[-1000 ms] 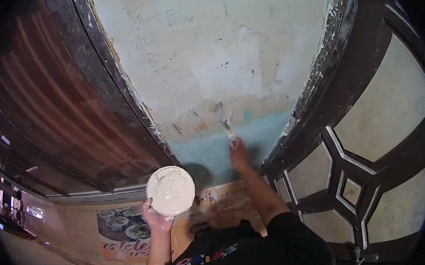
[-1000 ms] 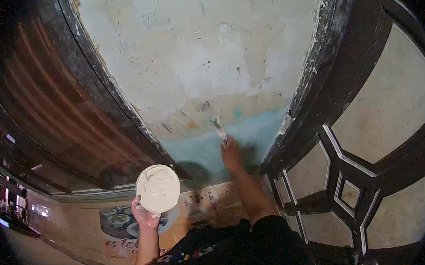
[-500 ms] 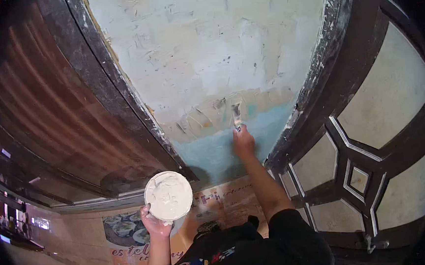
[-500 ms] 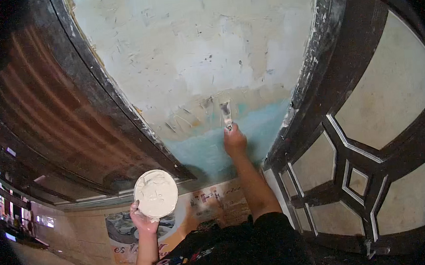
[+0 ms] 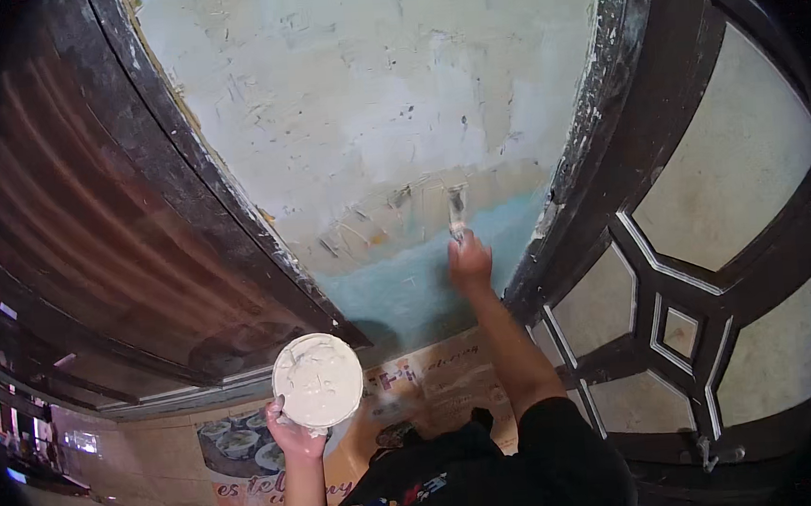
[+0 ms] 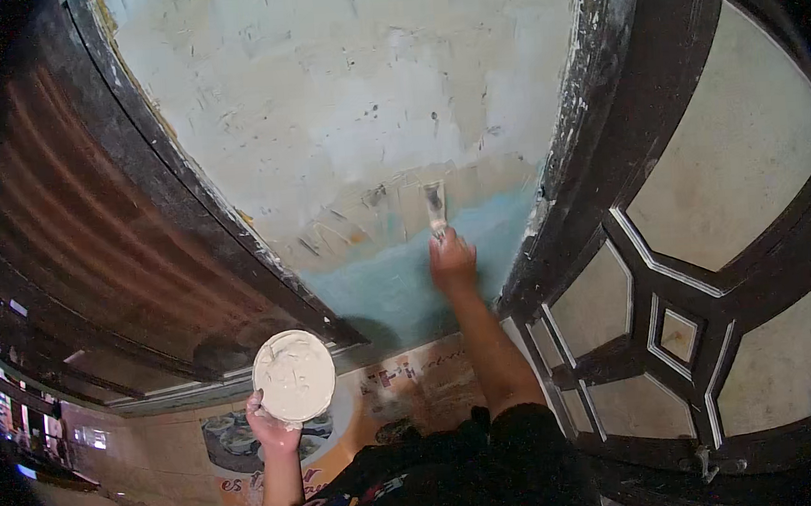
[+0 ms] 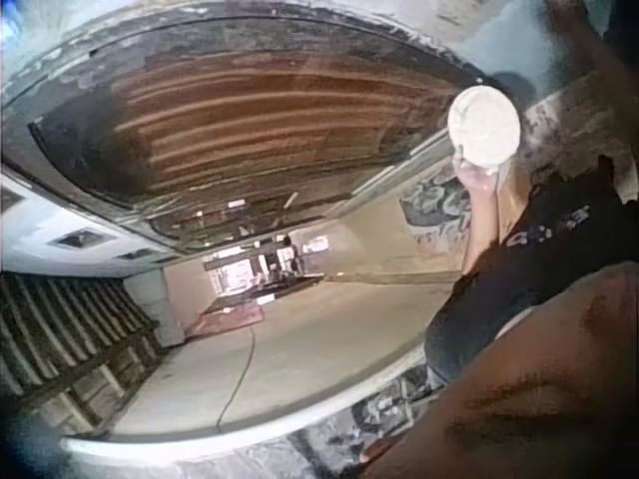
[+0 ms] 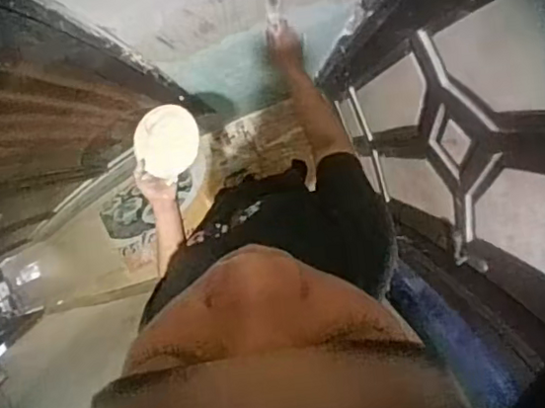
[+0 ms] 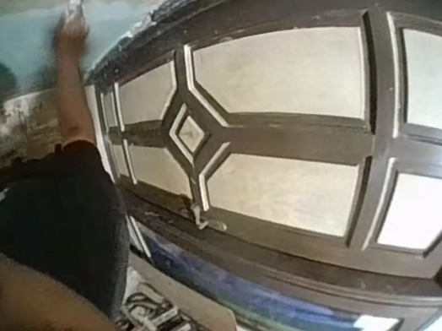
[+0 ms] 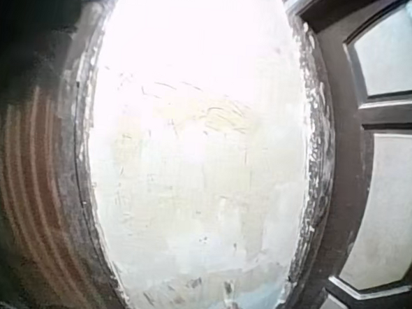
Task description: The person applies putty or plaster to a wall using a putty knife.
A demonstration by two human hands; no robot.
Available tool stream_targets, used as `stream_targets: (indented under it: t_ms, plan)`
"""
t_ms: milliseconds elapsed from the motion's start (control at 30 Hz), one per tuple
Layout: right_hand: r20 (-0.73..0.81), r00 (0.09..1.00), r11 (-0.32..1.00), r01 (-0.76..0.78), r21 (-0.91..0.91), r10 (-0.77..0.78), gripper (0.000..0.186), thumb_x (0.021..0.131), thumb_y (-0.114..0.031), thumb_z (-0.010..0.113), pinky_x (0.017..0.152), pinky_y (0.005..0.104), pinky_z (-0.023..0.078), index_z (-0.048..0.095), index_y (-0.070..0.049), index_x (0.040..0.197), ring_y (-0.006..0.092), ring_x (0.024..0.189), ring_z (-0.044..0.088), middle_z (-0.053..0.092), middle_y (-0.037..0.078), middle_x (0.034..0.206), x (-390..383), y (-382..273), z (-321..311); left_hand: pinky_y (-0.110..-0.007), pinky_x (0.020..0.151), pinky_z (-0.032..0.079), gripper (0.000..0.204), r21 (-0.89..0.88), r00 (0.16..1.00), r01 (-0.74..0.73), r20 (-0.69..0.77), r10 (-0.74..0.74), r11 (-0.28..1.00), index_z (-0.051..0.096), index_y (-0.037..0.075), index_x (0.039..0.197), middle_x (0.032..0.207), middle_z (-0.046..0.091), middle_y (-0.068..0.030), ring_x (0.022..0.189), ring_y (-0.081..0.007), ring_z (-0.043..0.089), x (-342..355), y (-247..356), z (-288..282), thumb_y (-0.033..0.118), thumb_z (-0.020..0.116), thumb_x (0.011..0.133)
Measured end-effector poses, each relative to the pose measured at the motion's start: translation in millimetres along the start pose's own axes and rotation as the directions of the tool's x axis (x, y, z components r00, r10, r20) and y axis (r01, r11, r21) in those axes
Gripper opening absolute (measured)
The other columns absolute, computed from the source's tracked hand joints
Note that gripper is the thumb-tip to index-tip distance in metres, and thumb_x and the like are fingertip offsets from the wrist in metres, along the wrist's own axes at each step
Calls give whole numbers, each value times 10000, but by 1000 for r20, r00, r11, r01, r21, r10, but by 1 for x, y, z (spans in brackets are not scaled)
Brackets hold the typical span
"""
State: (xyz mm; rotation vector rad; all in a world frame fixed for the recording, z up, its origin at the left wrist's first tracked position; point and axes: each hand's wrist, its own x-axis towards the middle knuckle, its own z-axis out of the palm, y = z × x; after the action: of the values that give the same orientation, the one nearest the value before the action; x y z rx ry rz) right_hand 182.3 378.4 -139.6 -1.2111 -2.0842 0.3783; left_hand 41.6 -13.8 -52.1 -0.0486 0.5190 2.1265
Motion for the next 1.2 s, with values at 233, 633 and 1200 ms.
stream_targets:
  t_ms: [233, 633, 1200]
  plan:
    - [487, 825, 957, -225, -183, 287, 424, 934, -392, 410, 820, 519, 448, 500, -5, 1082, 424, 911, 597, 612, 257, 957, -94, 91, 44, -507, 1043, 351, 579, -11, 999, -39, 7, 39, 999, 434, 21, 1335, 1355, 475, -163, 1221, -351, 471, -1, -16, 8, 270, 465, 813]
    - [226, 974, 997, -18, 69, 2, 442, 928, -387, 447, 771, 524, 461, 450, -56, 1220, 427, 903, 595, 624, 197, 1026, 11, 4, -30, -501, 1041, 356, 575, -106, 1000, 26, 9, -25, 994, 431, 18, 1337, 1348, 478, -172, 1220, -350, 473, 14, -58, 19, 260, 472, 817]
    - [230, 973, 1000, -11, -24, 16, 409, 931, -381, 445, 702, 534, 463, 441, -26, 1134, 456, 783, 591, 617, 227, 934, -2, 3, -14, -479, 1044, 357, 613, -113, 995, 15, -96, -26, 994, 435, 22, 1331, 1344, 484, -155, 1222, -330, 469, 11, -112, -22, 271, 509, 776]
